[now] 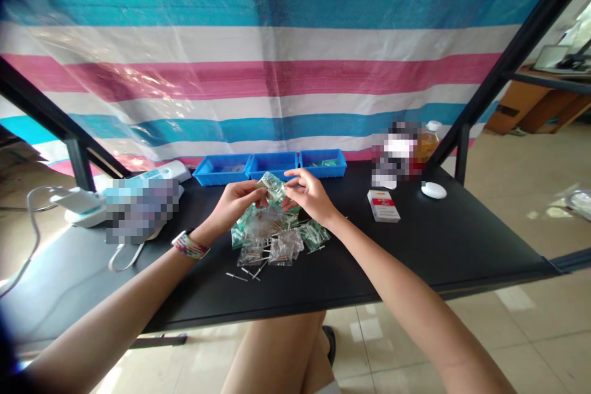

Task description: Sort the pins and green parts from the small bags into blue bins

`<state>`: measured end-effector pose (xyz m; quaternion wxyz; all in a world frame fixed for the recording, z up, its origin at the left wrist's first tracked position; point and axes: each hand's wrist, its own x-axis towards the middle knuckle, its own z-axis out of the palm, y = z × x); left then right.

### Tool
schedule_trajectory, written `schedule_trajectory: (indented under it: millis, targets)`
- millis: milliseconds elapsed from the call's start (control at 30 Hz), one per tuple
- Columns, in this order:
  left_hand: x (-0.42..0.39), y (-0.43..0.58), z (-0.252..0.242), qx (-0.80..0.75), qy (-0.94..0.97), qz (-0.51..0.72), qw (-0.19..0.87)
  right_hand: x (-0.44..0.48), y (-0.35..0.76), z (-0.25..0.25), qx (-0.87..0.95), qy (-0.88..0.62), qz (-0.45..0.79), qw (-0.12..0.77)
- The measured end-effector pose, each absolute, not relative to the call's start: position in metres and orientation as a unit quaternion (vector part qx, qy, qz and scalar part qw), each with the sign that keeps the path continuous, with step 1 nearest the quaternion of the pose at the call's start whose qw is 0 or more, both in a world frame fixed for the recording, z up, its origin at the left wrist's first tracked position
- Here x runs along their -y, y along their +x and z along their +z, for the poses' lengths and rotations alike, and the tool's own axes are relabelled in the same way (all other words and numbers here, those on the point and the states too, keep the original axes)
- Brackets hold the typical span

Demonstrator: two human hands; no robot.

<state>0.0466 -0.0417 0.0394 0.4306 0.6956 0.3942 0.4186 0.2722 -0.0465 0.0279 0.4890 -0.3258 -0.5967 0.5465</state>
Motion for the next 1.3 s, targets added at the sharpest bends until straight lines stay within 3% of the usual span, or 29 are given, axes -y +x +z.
schedule_trajectory:
  millis: [167, 500, 767, 900, 1067, 1300]
  targets:
    - [0.043, 0.049, 0.039, -0.402, 0.700, 0.408, 0.426, 0.044, 0.275, 0.030, 0.553, -0.295, 0.638, 0.448]
    - [0.041, 0.046, 0.034, -0.422, 0.702, 0.421, 0.389, 0.033, 0.280, 0.029, 0.525, -0.354, 0.569, 0.525]
    - [0.038, 0.041, 0.023, -0.404, 0.839, 0.328, 0.159, -0.006, 0.321, 0.023, 0.420, -0.420, 0.424, 0.683]
    - [0.037, 0.043, 0.018, -0.373, 0.869, 0.292, 0.140, -0.013, 0.336, 0.017, 0.455, -0.486, 0.386, 0.638]
    - [0.036, 0.043, 0.017, -0.368, 0.873, 0.284, 0.149, -0.003, 0.334, 0.019, 0.598, -0.547, 0.202, 0.549]
    - [0.033, 0.042, 0.013, -0.370, 0.872, 0.288, 0.142, 0.015, 0.300, 0.009, 0.766, -0.486, 0.213, 0.363]
